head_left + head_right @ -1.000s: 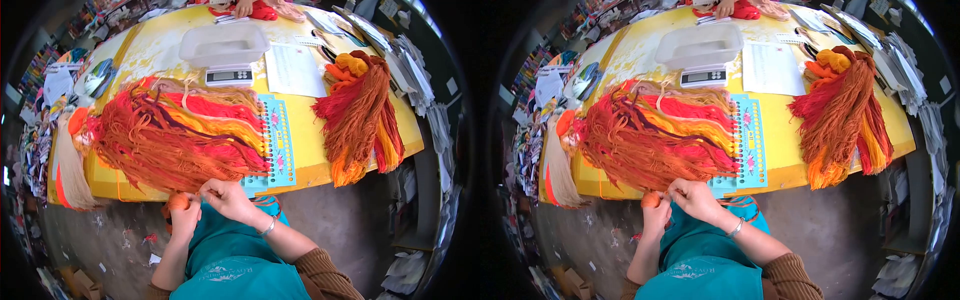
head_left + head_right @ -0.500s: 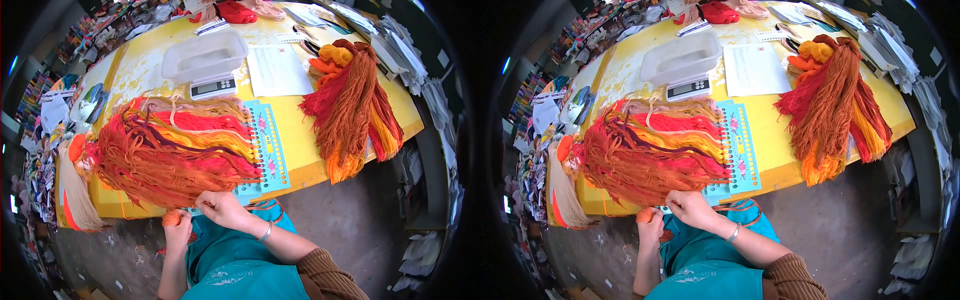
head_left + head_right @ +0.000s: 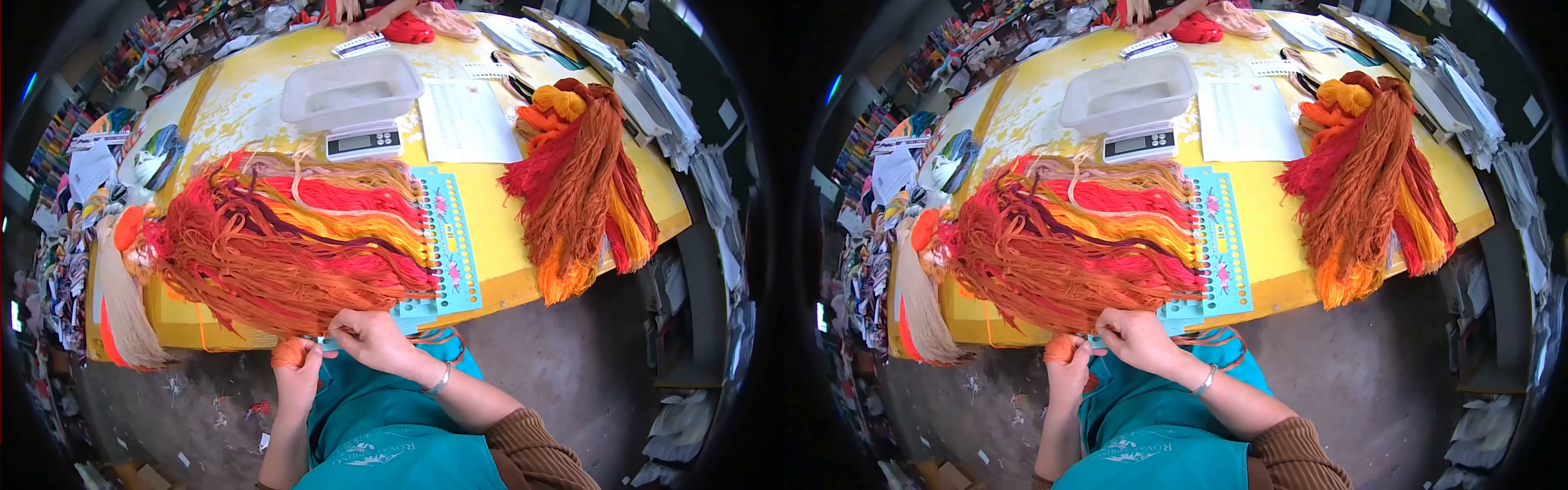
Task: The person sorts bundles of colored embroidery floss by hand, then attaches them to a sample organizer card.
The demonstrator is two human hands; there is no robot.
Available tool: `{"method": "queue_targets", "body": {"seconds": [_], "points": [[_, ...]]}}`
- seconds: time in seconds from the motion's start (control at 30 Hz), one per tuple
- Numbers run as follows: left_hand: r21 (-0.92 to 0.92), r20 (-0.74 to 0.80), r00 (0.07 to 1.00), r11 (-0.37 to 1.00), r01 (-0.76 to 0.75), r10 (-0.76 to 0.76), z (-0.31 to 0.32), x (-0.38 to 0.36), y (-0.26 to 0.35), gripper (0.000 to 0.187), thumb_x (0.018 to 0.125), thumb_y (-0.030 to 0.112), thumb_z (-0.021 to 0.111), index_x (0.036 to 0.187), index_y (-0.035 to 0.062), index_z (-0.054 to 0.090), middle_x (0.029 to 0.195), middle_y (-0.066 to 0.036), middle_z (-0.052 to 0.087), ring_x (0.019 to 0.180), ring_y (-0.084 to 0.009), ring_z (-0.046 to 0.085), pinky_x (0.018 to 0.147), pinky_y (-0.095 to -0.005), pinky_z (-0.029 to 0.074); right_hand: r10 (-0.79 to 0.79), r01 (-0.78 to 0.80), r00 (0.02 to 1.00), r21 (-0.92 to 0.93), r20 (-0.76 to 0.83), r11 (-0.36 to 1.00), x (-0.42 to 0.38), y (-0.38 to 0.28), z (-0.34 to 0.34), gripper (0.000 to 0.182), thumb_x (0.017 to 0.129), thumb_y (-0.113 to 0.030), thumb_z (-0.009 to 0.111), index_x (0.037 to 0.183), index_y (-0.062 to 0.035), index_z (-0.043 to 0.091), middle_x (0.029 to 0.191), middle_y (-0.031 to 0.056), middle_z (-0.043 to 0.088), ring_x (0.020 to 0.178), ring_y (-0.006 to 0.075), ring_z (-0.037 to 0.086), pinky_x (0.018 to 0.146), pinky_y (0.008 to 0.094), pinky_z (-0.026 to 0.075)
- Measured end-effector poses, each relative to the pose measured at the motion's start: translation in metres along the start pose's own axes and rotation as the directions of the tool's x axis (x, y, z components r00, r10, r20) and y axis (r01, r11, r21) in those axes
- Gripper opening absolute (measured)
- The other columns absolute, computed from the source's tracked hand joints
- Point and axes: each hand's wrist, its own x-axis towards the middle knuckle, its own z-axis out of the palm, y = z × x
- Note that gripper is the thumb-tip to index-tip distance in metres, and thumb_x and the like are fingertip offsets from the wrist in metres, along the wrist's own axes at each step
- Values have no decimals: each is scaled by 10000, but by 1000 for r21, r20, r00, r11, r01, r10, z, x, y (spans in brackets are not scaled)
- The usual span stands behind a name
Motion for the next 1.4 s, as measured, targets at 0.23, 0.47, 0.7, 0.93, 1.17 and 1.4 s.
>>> {"method": "queue_targets", "body": {"seconds": [0.23, 0.47, 0.7, 0.93, 1.17, 1.4], "points": [[-119, -21, 987, 981, 155, -159, 4, 1, 18, 79, 917, 42, 562, 847, 8, 578, 709, -85, 657, 465, -28, 457, 393, -196, 262, -3, 3, 1000, -29, 12, 1000, 0, 0, -1, 103, 852, -95, 627, 932, -32, 644, 773, 142, 654, 707, 307, 660, 606, 355, 517], [-150, -11, 977, 967, 207, -211, 3, 3, 13, 70, 906, 39, 574, 845, 11, 594, 691, -78, 649, 440, -6, 348, 397, -196, 224, -17, 18, 1000, -30, 12, 999, 0, 4, 0, 97, 850, -86, 626, 931, -35, 644, 784, 139, 655, 715, 310, 660, 615, 358, 520], [-46, 10, 997, 996, 81, -80, 1, 3, 12, 131, 961, 108, 527, 882, 38, 605, 755, -61, 675, 418, -1, 341, 368, -184, 228, 6, -7, 1000, 37, 19, 999, 2, 5, 1, 47, 863, -37, 595, 892, -22, 629, 778, 126, 615, 713, 217, 646, 645, 316, 513], [-231, 27, 997, 970, 73, -68, -1, 7, 6, 49, 927, 63, 557, 955, 25, 568, 780, -102, 687, 417, -1, 331, 374, -188, 231, 152, -152, 988, 93, 14, 984, 2, 7, 10, 61, 859, -46, 632, 909, -14, 641, 684, 80, 598, 611, 85, 555, 571, 255, 468], [-213, 127, 984, 966, 149, -124, -9, 11, 1, 117, 954, 103, 545, 1026, 30, 600, 762, -105, 687, 391, 3, 308, 347, -191, 221, 98, -97, 995, -66, 13, 993, 4, -1, 14, 60, 829, -45, 646, 879, -11, 650, 681, 86, 614, 579, 106, 557, 560, 261, 467], [-223, 305, 935, 941, 256, -182, -20, 13, 9, 173, 983, 152, 494, 977, 34, 621, 777, -81, 689, 445, -9, 398, 398, -187, 288, 130, -123, 989, -89, 76, 988, 2, 1, 14, 44, 844, 6, 632, 886, 9, 646, 712, 0, 620, 644, 16, 514, 559, 190, 426]]}}
